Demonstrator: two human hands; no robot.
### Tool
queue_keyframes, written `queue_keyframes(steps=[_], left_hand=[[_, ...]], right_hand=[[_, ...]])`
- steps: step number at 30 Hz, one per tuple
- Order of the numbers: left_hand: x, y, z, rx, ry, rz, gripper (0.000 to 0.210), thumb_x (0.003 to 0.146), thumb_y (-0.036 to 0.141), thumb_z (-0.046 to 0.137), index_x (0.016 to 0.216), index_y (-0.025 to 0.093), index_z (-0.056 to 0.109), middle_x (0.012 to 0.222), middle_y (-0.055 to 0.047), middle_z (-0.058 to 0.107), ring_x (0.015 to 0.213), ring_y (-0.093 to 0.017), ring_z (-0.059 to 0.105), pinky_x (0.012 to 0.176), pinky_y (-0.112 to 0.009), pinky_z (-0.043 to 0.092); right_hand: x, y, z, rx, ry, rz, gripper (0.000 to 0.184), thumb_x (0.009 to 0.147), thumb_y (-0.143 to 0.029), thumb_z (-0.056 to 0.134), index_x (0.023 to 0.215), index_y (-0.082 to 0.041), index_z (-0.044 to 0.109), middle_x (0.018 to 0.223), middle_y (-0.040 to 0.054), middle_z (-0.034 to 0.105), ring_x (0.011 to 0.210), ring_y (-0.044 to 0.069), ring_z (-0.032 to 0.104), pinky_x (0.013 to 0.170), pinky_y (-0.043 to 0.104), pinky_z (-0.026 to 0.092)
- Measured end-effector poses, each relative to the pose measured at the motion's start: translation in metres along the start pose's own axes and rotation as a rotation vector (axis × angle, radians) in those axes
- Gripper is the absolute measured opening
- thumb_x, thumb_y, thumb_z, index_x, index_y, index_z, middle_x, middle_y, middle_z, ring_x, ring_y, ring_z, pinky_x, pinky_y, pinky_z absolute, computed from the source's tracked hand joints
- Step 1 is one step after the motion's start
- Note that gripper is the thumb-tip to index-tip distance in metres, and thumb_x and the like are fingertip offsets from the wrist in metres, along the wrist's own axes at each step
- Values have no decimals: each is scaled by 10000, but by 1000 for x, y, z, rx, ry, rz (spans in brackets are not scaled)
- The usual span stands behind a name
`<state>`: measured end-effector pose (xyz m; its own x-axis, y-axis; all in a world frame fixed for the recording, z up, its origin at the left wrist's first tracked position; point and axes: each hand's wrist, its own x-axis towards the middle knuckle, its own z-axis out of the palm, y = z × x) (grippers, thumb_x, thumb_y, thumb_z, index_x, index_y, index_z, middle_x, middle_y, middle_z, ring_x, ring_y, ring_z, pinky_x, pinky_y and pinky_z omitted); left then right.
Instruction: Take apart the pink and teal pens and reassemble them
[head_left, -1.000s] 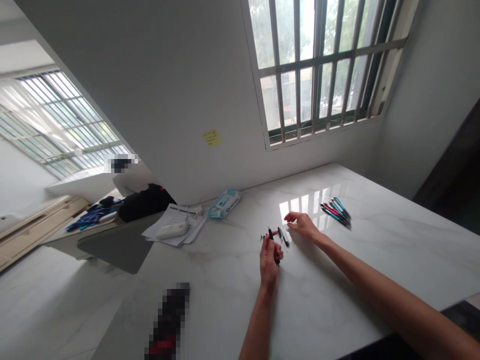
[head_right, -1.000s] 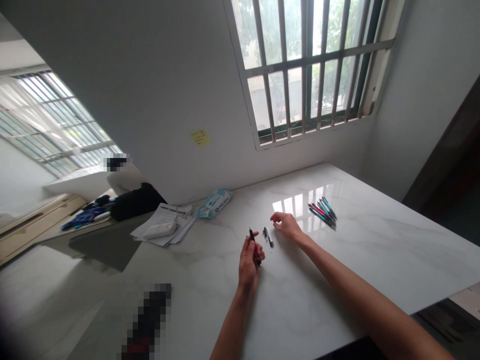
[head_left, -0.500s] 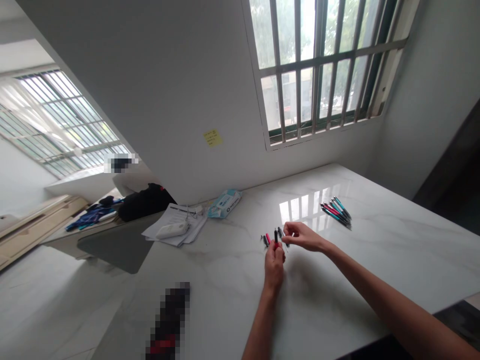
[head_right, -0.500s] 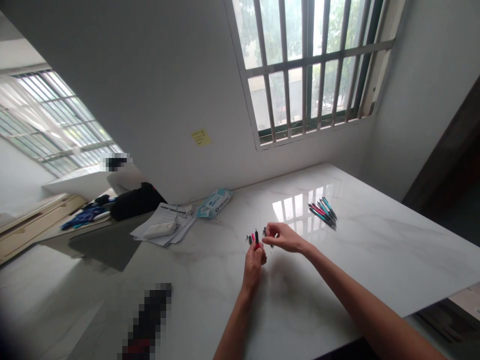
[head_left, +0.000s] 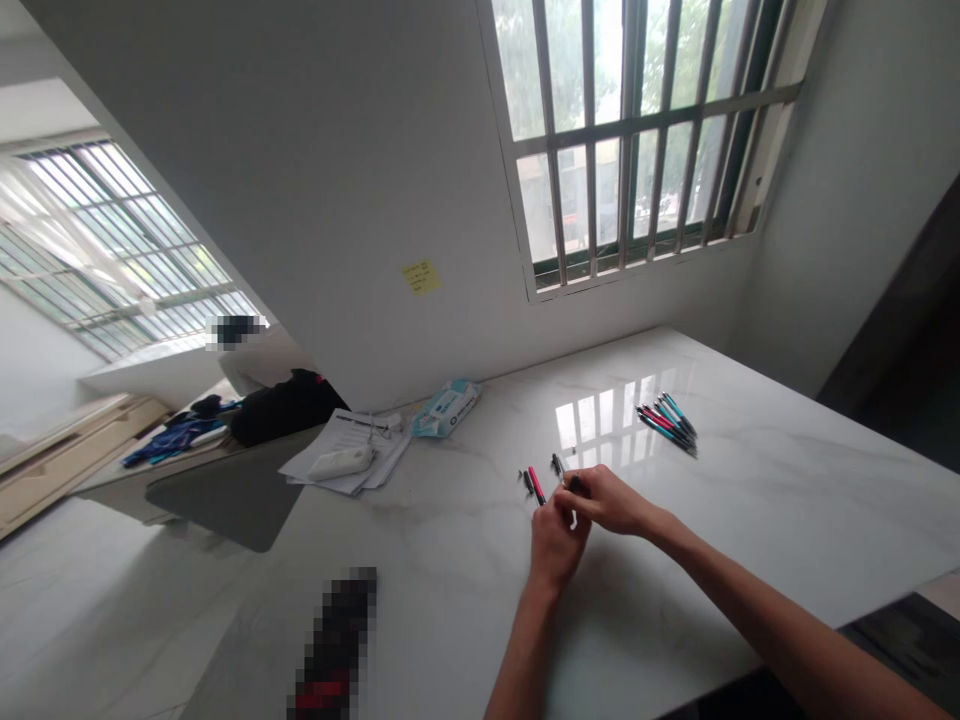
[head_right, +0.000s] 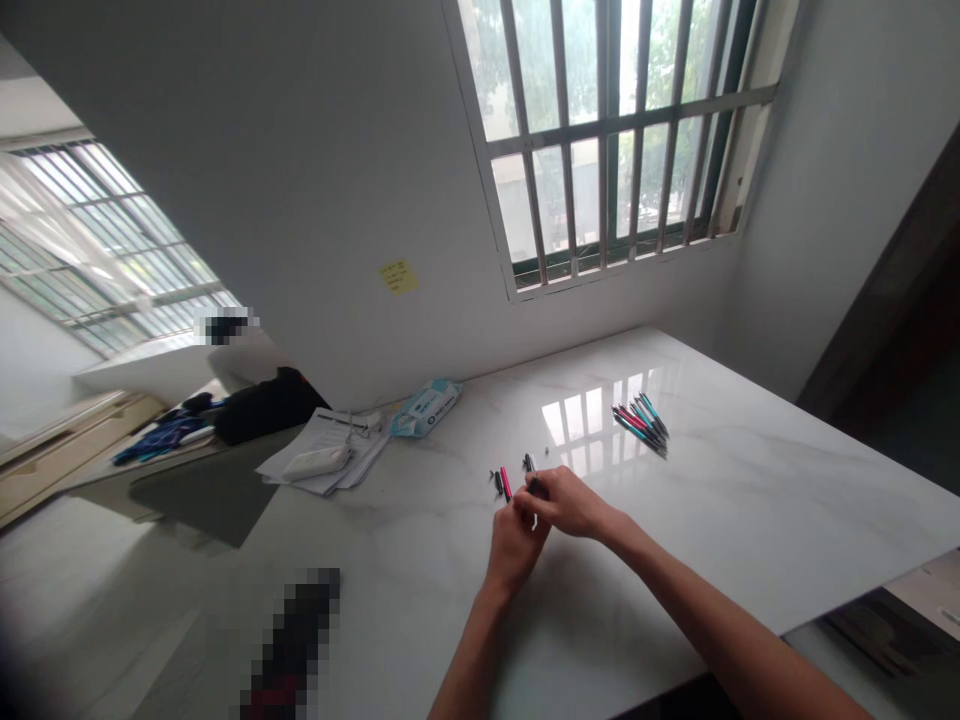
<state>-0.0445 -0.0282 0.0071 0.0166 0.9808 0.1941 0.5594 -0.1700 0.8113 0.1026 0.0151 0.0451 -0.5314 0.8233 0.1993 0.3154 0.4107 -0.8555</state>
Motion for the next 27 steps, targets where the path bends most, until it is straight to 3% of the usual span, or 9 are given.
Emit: queue_keyframes(steps=[4,11,15,18,21,27], left_hand=[[1,-3,0,-211,-75,-35,184,828,299,679,901,130,692,653,25,538,588,-105,404,548,-222,315],[1,1,-2,-437,-217,-13,285,777,137,644,1058,125,690,790,3,611,674,-115,462,619,-217,381],[1,6,-4,-387,-189,16,188,882,298,655,992,145,664,830,-18,630,726,-144,507,674,-246,413],[1,5,-4,-316,-139,11,294,992,454,531,925,177,604,796,-5,591,705,-146,490,664,-257,384],[0,2,-2,-255,-120,6,381,1048,497,397,869,197,548,760,-1,552,674,-149,482,642,-273,338],[0,-2,0,-182,-138,34,426,1066,528,329,875,209,537,755,-5,545,666,-157,469,635,-293,302]], right_hand=[[-2,1,-2,-34,35,-4,245,900,-309,655,715,-191,548,640,-27,583,596,121,480,561,252,353],[-6,4,-5,79,30,-35,170,858,-219,665,734,-193,552,667,-26,584,627,124,478,585,253,384],[-7,15,-6,176,60,-22,155,895,-286,670,803,-192,589,706,-15,611,644,135,503,604,267,411],[-6,28,-3,330,131,5,222,907,-382,685,835,-194,592,762,-2,614,691,153,552,634,281,449],[-6,38,1,447,138,17,282,891,-445,723,850,-198,594,784,-1,614,724,163,583,672,294,478],[-7,43,4,498,167,37,358,864,-515,771,838,-194,612,749,-1,622,707,167,591,678,303,489]])
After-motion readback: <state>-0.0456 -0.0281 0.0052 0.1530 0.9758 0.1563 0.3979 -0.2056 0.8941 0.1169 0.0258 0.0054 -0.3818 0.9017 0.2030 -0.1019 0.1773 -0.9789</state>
